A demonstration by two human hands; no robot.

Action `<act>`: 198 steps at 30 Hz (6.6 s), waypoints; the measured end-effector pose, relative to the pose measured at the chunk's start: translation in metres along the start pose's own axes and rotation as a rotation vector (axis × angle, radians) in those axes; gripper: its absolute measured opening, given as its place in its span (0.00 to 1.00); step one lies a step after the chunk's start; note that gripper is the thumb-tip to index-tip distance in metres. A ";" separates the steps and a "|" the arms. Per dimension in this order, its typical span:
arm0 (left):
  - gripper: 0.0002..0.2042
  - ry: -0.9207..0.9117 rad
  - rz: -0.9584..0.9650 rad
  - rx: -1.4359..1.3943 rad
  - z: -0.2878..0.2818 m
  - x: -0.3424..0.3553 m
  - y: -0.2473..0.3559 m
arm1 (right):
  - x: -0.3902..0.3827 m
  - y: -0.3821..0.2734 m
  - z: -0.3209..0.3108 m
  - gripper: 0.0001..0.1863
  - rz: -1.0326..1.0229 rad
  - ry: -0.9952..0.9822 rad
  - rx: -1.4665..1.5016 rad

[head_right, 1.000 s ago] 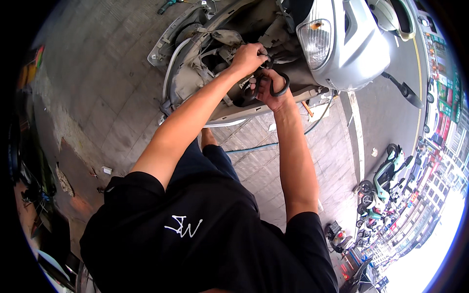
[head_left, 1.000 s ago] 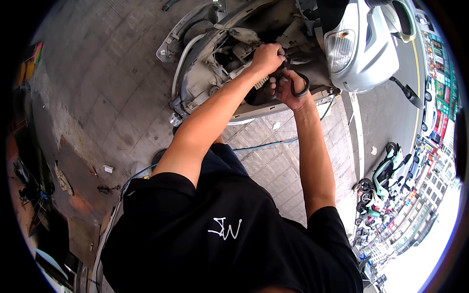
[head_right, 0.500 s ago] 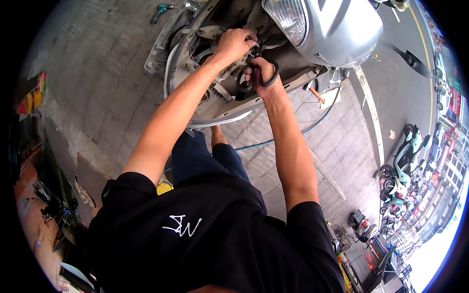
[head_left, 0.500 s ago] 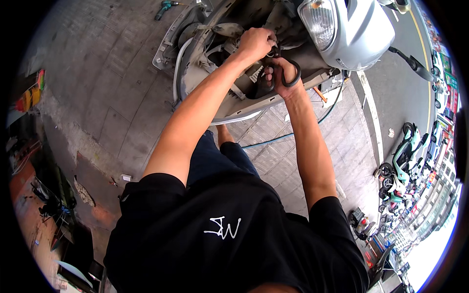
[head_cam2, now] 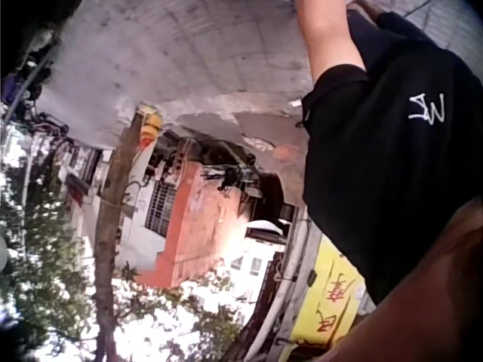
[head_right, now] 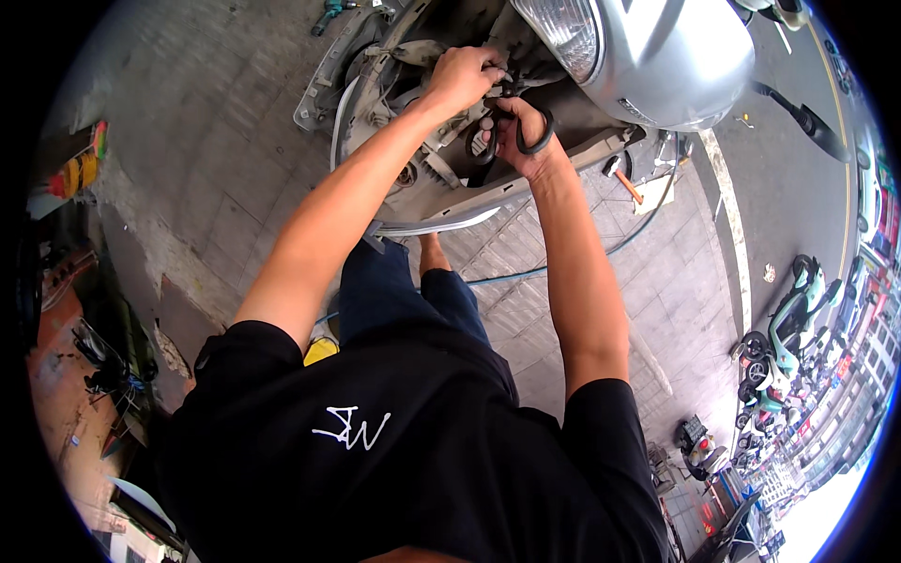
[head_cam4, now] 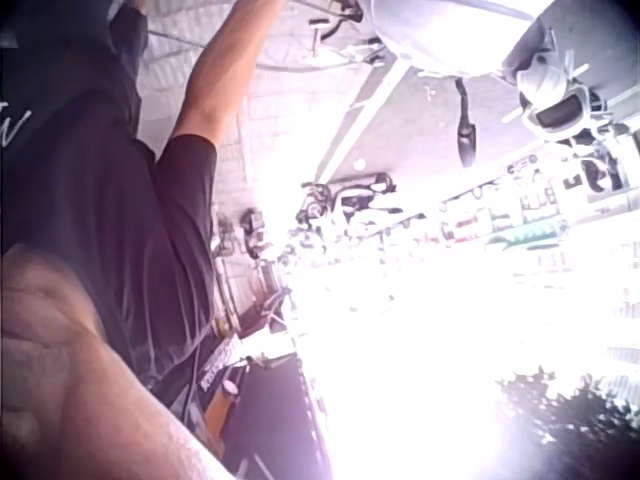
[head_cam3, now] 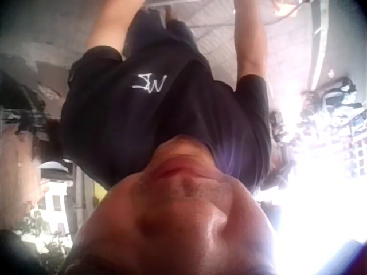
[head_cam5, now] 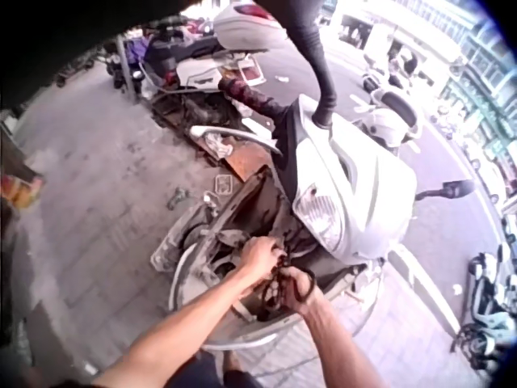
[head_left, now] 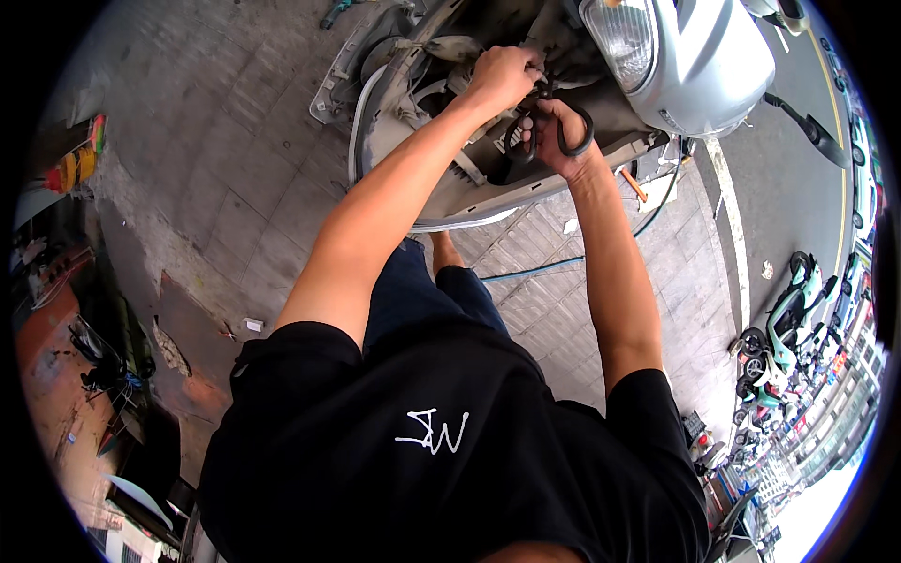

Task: The person works on the front panel of a motorcycle, handling wiring and using a pair of pliers to cut or secure components.

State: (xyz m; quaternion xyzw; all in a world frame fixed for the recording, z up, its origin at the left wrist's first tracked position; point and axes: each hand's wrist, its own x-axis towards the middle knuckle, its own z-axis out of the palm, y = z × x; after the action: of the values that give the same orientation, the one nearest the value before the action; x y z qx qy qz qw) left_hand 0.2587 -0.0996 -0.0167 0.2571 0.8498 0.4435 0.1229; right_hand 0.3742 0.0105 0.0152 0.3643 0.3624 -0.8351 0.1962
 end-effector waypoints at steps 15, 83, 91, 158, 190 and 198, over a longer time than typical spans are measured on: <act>0.10 0.012 0.074 0.101 -0.016 0.016 0.008 | -0.034 0.018 -0.029 0.13 -0.038 -0.188 0.110; 0.10 -0.212 0.453 0.573 -0.010 0.004 -0.024 | 0.002 0.175 0.036 0.30 -0.644 0.696 -0.207; 0.06 -0.111 0.562 0.448 -0.006 0.008 -0.023 | -0.017 0.173 0.029 0.30 -0.780 0.753 -0.389; 0.06 -1.327 1.190 0.411 0.029 0.106 0.031 | 0.133 0.103 0.139 0.32 -0.841 1.639 0.398; 0.06 -1.320 1.172 0.343 0.030 0.111 0.026 | 0.141 0.096 0.139 0.30 -0.888 1.648 0.486; 0.06 -1.277 1.216 0.360 0.030 0.107 0.026 | 0.133 0.093 0.144 0.30 -0.792 1.640 0.495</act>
State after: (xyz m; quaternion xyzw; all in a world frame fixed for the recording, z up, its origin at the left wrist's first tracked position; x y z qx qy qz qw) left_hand 0.1910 -0.0078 -0.0107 0.8752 0.3936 0.0648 0.2738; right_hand 0.2746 -0.1665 -0.0596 0.7199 0.2973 -0.3775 -0.5009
